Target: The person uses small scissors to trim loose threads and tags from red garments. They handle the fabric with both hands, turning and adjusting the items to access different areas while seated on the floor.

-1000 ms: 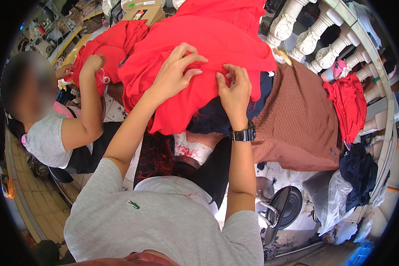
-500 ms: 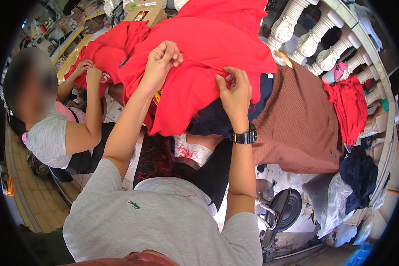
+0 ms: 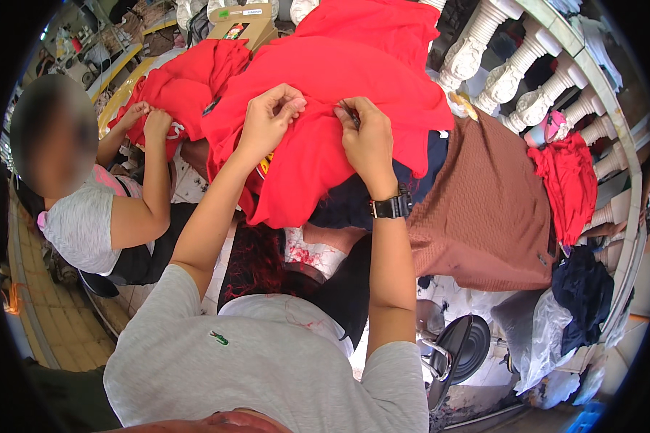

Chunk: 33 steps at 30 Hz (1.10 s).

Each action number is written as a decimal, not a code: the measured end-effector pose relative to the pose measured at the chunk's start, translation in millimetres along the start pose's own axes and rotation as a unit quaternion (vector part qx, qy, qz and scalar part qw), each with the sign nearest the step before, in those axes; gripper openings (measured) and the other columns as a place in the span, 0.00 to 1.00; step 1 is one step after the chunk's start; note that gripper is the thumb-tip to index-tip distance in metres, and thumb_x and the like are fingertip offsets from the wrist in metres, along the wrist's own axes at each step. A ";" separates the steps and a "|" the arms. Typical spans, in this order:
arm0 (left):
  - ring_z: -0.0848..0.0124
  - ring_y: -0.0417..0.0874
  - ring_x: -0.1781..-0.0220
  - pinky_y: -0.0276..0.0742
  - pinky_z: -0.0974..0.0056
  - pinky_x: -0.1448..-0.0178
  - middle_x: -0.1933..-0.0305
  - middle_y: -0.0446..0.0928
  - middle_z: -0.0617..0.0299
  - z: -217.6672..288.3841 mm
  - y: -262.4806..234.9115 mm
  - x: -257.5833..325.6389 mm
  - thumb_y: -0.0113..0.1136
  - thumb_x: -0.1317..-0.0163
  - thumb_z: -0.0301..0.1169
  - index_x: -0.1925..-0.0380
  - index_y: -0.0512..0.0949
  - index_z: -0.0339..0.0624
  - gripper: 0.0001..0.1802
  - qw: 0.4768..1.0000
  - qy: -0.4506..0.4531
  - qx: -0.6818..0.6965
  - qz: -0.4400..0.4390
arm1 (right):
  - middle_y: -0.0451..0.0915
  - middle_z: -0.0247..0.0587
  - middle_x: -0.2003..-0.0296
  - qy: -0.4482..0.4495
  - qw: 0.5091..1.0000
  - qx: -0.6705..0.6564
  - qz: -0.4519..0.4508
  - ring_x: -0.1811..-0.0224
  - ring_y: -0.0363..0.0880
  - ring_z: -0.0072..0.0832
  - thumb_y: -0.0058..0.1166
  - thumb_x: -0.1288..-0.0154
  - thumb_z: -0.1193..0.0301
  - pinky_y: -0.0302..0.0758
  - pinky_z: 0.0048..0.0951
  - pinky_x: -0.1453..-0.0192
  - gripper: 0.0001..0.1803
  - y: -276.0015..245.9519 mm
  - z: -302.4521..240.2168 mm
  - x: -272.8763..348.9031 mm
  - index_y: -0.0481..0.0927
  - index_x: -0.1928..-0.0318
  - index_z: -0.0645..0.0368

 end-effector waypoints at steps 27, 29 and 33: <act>0.71 0.81 0.75 0.78 0.64 0.68 0.69 0.80 0.56 25.9 24.1 19.4 0.67 0.38 0.20 0.65 0.84 0.31 0.03 0.989 0.113 -0.091 -0.002 | 0.70 0.34 0.73 0.031 0.993 -0.110 -0.036 0.70 0.64 0.19 0.56 0.25 0.71 0.66 0.24 0.64 0.10 -11.1 12.4 20.1 0.78 0.62 0.66; 0.70 0.81 0.74 0.78 0.63 0.66 0.68 0.79 0.56 30.6 23.5 22.9 0.66 0.37 0.20 0.65 0.83 0.31 0.03 0.980 0.146 -0.135 -0.005 | 0.69 0.33 0.73 0.036 0.993 -0.112 -0.032 0.70 0.63 0.19 0.57 0.25 0.71 0.65 0.24 0.64 0.10 -11.3 12.7 22.3 0.79 0.62 0.66; 0.71 0.81 0.69 0.77 0.63 0.62 0.67 0.78 0.57 40.1 20.7 32.9 0.64 0.35 0.21 0.67 0.82 0.32 0.02 0.958 0.207 -0.197 0.007 | 0.70 0.30 0.73 0.037 0.991 -0.127 -0.021 0.69 0.64 0.18 0.57 0.25 0.71 0.65 0.23 0.64 0.09 -12.8 16.8 27.5 0.80 0.61 0.67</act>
Point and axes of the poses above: each hand's wrist, its own x-axis away from the middle knuckle, its own y-axis out of the palm, z = x × y, the point moved 6 cm from there along -x, towards the middle knuckle
